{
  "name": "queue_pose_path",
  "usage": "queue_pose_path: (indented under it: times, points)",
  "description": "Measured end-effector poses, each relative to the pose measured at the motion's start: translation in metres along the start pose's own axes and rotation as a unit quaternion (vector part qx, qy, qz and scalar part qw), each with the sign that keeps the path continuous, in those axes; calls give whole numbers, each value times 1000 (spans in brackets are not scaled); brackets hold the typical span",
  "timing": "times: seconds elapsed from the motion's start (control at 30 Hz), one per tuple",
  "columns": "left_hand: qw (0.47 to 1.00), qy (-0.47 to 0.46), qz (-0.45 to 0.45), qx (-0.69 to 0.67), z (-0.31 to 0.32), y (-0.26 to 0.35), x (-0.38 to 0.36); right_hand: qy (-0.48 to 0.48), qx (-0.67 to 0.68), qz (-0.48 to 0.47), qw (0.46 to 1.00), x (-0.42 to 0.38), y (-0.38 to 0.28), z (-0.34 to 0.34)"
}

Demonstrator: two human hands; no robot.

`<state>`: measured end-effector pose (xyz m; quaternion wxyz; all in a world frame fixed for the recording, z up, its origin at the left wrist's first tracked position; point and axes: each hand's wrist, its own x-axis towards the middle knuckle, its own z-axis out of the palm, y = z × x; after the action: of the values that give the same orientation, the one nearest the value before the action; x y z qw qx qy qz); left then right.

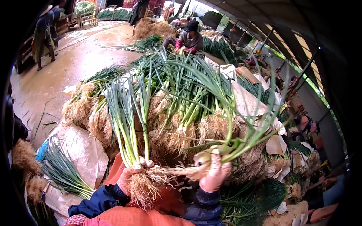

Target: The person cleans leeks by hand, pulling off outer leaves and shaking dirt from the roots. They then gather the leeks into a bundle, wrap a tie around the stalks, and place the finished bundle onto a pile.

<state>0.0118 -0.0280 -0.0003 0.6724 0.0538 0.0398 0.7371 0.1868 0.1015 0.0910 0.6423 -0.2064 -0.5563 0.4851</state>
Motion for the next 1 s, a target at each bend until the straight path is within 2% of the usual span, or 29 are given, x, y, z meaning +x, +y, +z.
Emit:
queue_pose_path:
  times: [0.07, 0.13, 0.17, 0.2, 0.23, 0.27, 0.3, 0.33, 0.37, 0.4, 0.43, 0.47, 0.5, 0.53, 0.57, 0.6, 0.63, 0.67, 0.7, 0.77, 0.8, 0.83, 0.93, 0.97, 1.0]
  points:
    - [1000, 19, -5, -20, -16, 4, 0, 64, -31, -49, 996, 1, -33, -61]
    - [998, 58, 7, 29, -15, 13, -3, 128, -132, -80, 980, -16, -41, -136]
    - [999, 1, 1, -38, -28, 14, 0, 209, -197, 4, 958, -38, -38, -192]
    - [997, 43, -22, -67, -21, 17, -3, 275, -246, 97, 924, -61, -34, -249]
    - [998, 19, -27, -50, -19, 23, -4, 303, -349, 224, 858, -86, -25, -304]
    - [999, -9, -34, -33, -14, 27, 0, 222, -519, 405, 719, -108, -15, -342]
    - [996, -65, -44, -48, -2, 29, 11, 69, -628, 544, 552, -121, -10, -357]
    - [990, -119, -48, -57, 13, 34, 21, -19, -619, 589, 519, -121, -14, -336]
    - [983, -164, -56, -62, 29, 41, 25, -6, -543, 560, 625, -107, -13, -318]
    - [983, -164, -59, -51, 47, 42, 27, 53, -395, 465, 791, -80, -23, -262]
    - [984, -164, -62, -40, 64, 43, 28, 22, -334, 332, 882, -45, -31, -212]
    - [990, -134, -48, -10, 81, 40, 35, 4, -336, 211, 918, -11, -31, -173]
    - [993, -103, -55, 25, 89, 38, 45, -27, -356, 81, 931, 25, -19, -151]
    - [994, -76, -61, 46, 86, 36, 54, -18, -380, -20, 925, 63, -8, -131]
    - [993, -46, -53, 97, 70, 32, 68, -7, -496, -53, 867, 99, -11, -105]
    - [988, -17, -44, 146, 52, 28, 78, 8, -544, -94, 834, 137, 36, -113]
    - [988, 36, -86, 125, 42, 26, 79, 28, -590, -134, 796, 174, 80, -119]
    - [989, 3, -132, 72, 22, 25, 80, -22, -555, -52, 830, 192, 108, -124]
    - [988, 23, -129, 84, 10, 21, 77, -63, -520, 34, 851, 210, 136, -129]
    - [987, 47, -127, 85, -8, 20, 69, -87, -260, 120, 954, 215, 123, -119]
    - [988, 53, -127, 75, -13, 25, 66, -137, -393, 52, 908, 224, 82, -104]
    - [988, 61, -117, 81, -1, 26, 60, -131, -390, 21, 911, 236, 72, -104]
    - [989, -24, -129, 62, 1, 35, 62, -105, -520, -62, 846, 219, 9, -50]
    - [991, -9, -115, 71, 3, 33, 63, -103, -557, -84, 820, 204, -14, -28]
    - [991, -1, -88, 105, -7, 34, 63, -122, -553, -89, 819, 191, -11, -22]
